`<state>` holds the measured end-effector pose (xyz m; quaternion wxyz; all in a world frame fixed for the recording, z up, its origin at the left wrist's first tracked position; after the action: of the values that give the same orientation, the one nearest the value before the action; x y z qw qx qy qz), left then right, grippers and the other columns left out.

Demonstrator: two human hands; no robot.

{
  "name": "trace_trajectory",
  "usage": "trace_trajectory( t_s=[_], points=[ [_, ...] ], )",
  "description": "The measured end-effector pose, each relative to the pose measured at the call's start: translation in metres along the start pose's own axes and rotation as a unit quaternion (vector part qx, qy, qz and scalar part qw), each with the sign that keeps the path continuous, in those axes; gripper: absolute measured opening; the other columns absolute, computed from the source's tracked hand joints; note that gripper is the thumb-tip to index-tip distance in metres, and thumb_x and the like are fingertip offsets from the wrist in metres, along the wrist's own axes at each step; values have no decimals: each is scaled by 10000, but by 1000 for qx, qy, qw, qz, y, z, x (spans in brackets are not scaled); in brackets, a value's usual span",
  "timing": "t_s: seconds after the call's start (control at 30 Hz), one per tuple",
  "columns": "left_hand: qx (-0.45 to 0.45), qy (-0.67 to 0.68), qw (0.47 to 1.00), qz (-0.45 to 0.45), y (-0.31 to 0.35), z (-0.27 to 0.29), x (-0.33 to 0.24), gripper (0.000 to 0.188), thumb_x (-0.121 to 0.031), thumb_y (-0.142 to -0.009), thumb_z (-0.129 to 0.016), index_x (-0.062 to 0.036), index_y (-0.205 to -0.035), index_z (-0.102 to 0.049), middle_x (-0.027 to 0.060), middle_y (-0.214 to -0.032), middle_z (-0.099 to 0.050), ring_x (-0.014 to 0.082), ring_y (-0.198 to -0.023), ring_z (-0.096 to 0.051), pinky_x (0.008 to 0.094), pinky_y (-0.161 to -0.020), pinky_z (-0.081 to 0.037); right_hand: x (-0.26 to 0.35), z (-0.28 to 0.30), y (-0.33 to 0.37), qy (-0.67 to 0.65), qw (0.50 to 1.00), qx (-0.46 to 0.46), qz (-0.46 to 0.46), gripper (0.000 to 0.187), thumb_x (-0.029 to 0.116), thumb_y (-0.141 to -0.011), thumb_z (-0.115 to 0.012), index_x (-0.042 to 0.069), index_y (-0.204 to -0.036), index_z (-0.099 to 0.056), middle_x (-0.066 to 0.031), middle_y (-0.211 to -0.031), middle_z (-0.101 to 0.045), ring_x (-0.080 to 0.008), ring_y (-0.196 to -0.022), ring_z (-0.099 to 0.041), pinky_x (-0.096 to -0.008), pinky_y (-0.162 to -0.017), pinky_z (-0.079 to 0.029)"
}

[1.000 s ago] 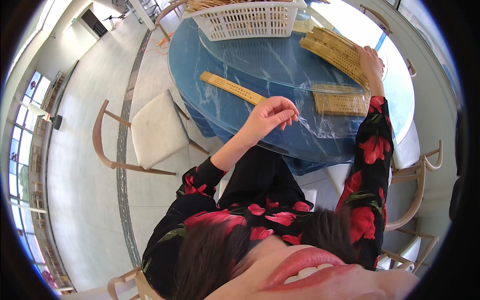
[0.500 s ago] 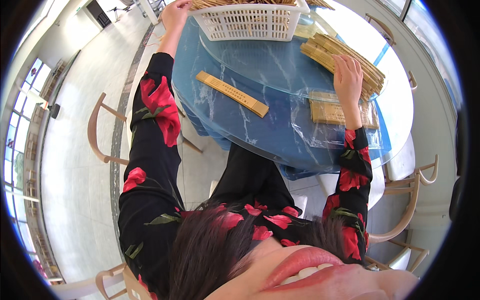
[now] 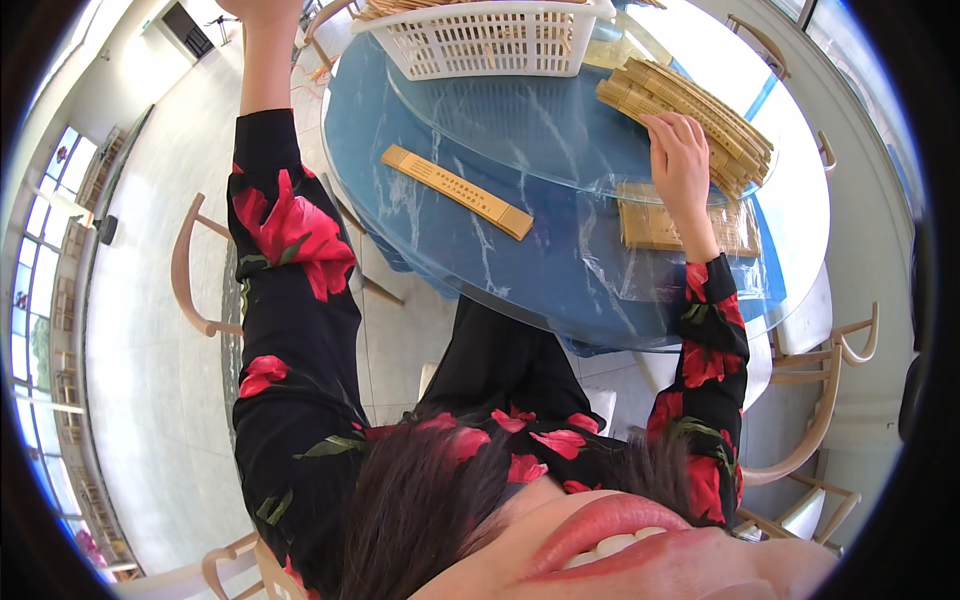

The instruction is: The person repeatedly picks up thin bamboo strips from a white basket and a stack on the table, aligns them with a flat bamboo piece, and secures them with a rubber band. The person handles the strips one at a time and places the finished bundles back on the table.

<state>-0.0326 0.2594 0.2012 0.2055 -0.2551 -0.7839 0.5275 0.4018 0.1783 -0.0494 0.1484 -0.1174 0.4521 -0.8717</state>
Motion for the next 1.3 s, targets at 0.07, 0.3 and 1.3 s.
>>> trace_trajectory(
  t_s=[0.07,0.3,1.3],
  points=[
    [283,-176,943,18,22,-40,-26,155,-217,-948,-697,-69,-955,-651,125,-816,-619,323,-750,-624,426,-679,-503,-1,-2,6,-6,1000,10,-6,206,104,-960,-644,125,-1143,-735,-44,-1120,-668,-290,-1137,-599,-441,-972,-463],
    [598,-299,741,60,148,-72,126,275,-387,-870,-727,-147,-995,-777,97,-1040,-764,324,-962,-719,462,-786,-570,23,-13,-12,-74,997,26,16,198,84,-952,-644,99,-1126,-738,-66,-1097,-670,-310,-1099,-601,-436,-961,-475],
    [594,-334,723,-113,162,-94,124,178,-90,-842,-640,-63,-934,-789,187,-941,-758,383,-890,-742,484,-738,-599,25,-28,-2,-97,994,48,17,204,85,-908,-655,140,-1081,-747,-29,-1093,-661,-281,-1132,-601,-445,-946,-490]
  ],
)
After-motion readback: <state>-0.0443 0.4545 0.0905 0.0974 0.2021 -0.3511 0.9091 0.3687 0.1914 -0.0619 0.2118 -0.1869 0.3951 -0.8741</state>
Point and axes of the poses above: each hand's wrist, its own y-axis away from the middle knuckle, its own z-axis out of the back of the hand, x = y × z, the point moved 6 cm from there along -y, towards the middle knuckle
